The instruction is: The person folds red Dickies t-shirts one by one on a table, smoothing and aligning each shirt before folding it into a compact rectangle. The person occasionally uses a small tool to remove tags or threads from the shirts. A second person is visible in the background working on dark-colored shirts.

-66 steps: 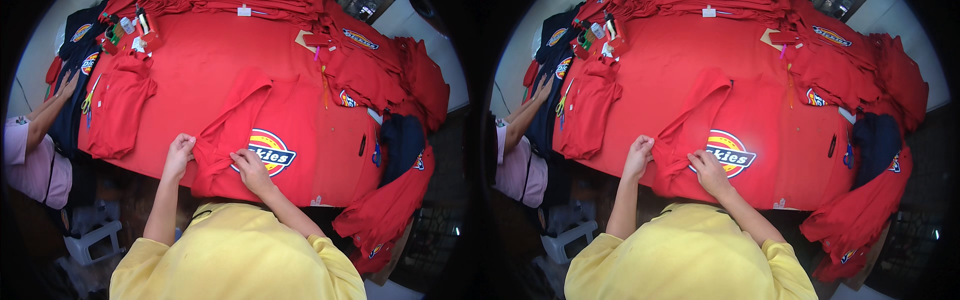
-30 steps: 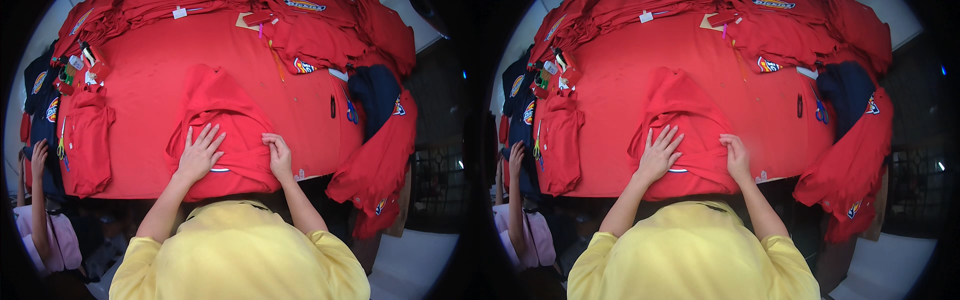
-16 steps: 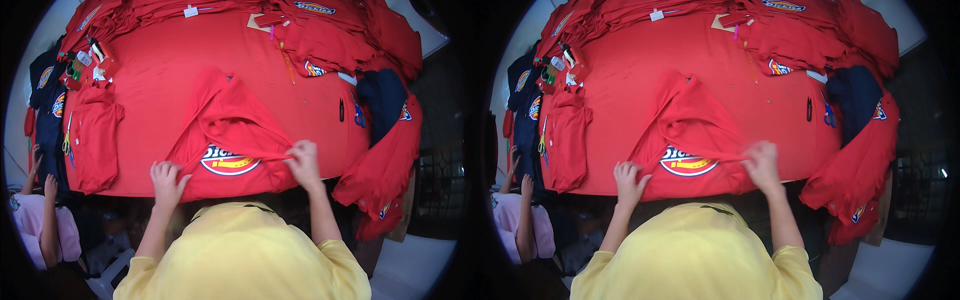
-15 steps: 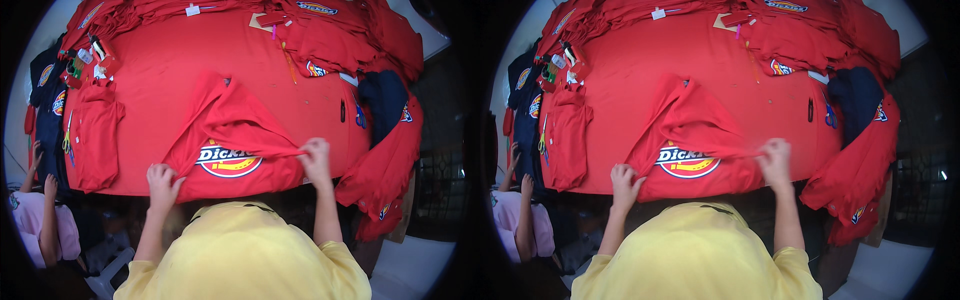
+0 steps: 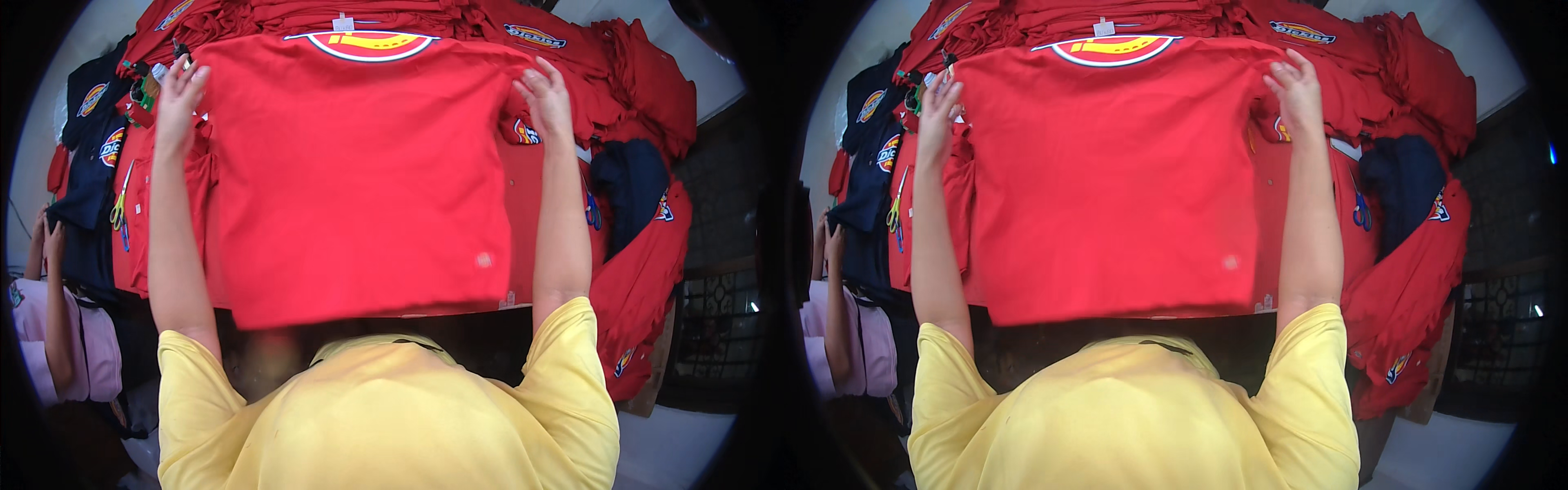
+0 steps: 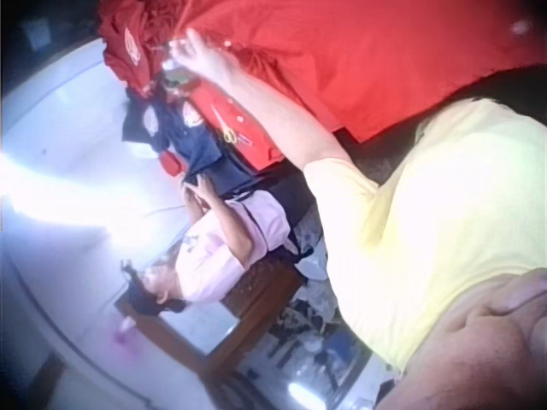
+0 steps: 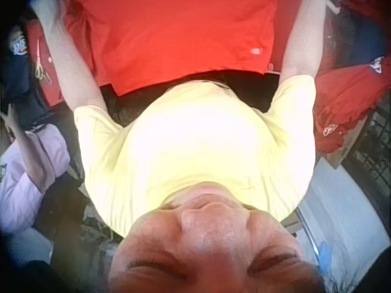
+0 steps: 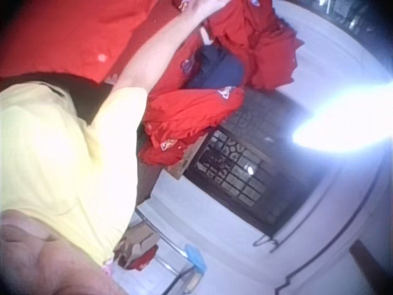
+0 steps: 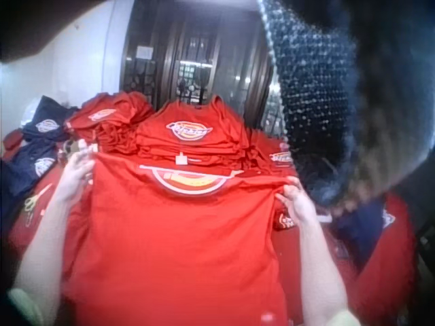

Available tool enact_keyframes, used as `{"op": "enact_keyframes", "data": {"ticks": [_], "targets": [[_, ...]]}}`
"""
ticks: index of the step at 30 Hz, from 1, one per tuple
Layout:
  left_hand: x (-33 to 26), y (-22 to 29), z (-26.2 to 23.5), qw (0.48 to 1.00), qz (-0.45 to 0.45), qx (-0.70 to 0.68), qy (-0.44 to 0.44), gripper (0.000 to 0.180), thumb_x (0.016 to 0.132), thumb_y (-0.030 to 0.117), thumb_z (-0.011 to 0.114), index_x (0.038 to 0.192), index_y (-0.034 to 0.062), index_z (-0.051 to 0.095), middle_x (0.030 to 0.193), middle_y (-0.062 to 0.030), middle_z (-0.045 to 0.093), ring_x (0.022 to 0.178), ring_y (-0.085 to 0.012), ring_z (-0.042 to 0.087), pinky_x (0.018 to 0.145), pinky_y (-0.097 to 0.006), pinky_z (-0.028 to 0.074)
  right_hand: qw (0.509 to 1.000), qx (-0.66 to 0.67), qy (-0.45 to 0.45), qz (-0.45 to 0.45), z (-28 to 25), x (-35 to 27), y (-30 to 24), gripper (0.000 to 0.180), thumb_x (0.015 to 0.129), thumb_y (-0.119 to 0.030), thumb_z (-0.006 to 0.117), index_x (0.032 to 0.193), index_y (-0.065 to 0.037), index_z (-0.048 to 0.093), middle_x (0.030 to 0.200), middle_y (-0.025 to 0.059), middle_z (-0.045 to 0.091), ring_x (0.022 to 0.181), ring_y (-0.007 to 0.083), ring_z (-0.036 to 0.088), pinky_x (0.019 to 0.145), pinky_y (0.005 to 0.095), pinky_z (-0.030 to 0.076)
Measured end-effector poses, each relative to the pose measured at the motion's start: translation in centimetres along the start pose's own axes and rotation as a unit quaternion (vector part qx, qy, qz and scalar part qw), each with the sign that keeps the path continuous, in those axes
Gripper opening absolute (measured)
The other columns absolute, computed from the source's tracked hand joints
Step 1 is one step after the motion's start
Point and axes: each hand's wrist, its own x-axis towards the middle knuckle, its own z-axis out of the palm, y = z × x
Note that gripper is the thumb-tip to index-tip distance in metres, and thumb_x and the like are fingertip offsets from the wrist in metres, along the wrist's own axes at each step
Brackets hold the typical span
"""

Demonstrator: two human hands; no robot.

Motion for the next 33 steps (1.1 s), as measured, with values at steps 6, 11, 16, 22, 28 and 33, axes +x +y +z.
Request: {"op": "enact_keyframes", "data": {"ticks": [6, 11, 16, 22, 28, 33], "targets": [[-15.5, -1.6, 0.1, 0.819, -0.064, 0.453, -0.346, 0.078, 0.075, 0.045, 0.075, 0.139, 0.0119, 0.046, 0.153, -0.0186, 0.026, 0.142, -0.0372, 0.02, 0.114, -0.044, 0.022, 0.896, -0.34, -0.268, 0.097, -3.1, -14.0, 3.1, 0.044, 0.079, -0.011, 0.069, 0.12, -0.001, 0.058, 0.122, 0.0125, 0.058, 0.113, 0.024, 0.056, 0.1, 0.0342, 0.041], [-25.6, -4.2, -3.6, 0.881, -0.081, 0.427, -0.189, 0.063, 0.072, 0.011, 0.077, 0.13, 0.011, 0.054, 0.141, -0.0138, 0.04, 0.131, -0.0333, 0.036, 0.107, -0.04, 0.034, 0.853, -0.47, -0.197, 0.113, -3.3, -25.8, 4.5, 0.064, 0.075, -0.021, 0.076, 0.133, -0.012, 0.05, 0.122, 0.0192, 0.05, 0.119, 0.0368, 0.043, 0.102, 0.0426, 0.038], [-24.7, -6.0, -2.9, 0.918, -0.064, 0.374, -0.112, 0.042, 0.073, -0.006, 0.063, 0.113, 0.0065, 0.065, 0.108, -0.0113, 0.054, 0.102, -0.0278, 0.053, 0.087, -0.033, 0.044, 0.796, -0.564, -0.186, -0.118, 1.1, -25.7, 7.4, 0.046, 0.079, -0.009, 0.065, 0.124, -0.015, 0.057, 0.107, 0.0116, 0.055, 0.105, 0.0312, 0.05, 0.088, 0.0456, 0.038], [-25.3, -7.0, -4.6, 0.932, -0.028, 0.357, -0.057, 0.041, 0.067, -0.016, 0.045, 0.1, -0.0008, 0.063, 0.099, -0.0107, 0.05, 0.098, -0.0265, 0.053, 0.089, -0.03, 0.042, 0.873, -0.478, 0.06, -0.077, -4.3, -24.7, 7.8, 0.02, 0.078, 0.003, 0.054, 0.097, -0.003, 0.057, 0.093, 0.0144, 0.059, 0.092, 0.0319, 0.057, 0.081, 0.0419, 0.041], [-25.2, -6.5, -3.4, 0.93, -0.01, 0.361, -0.068, 0.046, 0.067, -0.015, 0.046, 0.106, 0.0029, 0.064, 0.104, -0.0148, 0.054, 0.102, -0.0313, 0.054, 0.09, -0.036, 0.043, 0.823, -0.566, 0.048, -0.033, -8.8, -27.1, 9.4, 0.027, 0.079, -0.002, 0.055, 0.106, -0.003, 0.058, 0.09, 0.0103, 0.057, 0.08, 0.0273, 0.054, 0.08, 0.04, 0.042], [-25.1, -2.6, -5.6, 0.918, -0.028, 0.331, -0.217, 0.044, 0.068, -0.009, 0.049, 0.108, 0.0018, 0.065, 0.106, -0.0188, 0.063, 0.103, -0.0302, 0.06, 0.092, -0.033, 0.045, 0.963, -0.167, -0.038, 0.207, -9.3, -26.8, 4.0, 0.036, 0.087, 0.0, 0.047, 0.121, -0.001, 0.058, 0.111, 0.0071, 0.06, 0.083, 0.0147, 0.056, 0.069, 0.0285, 0.045]]}}
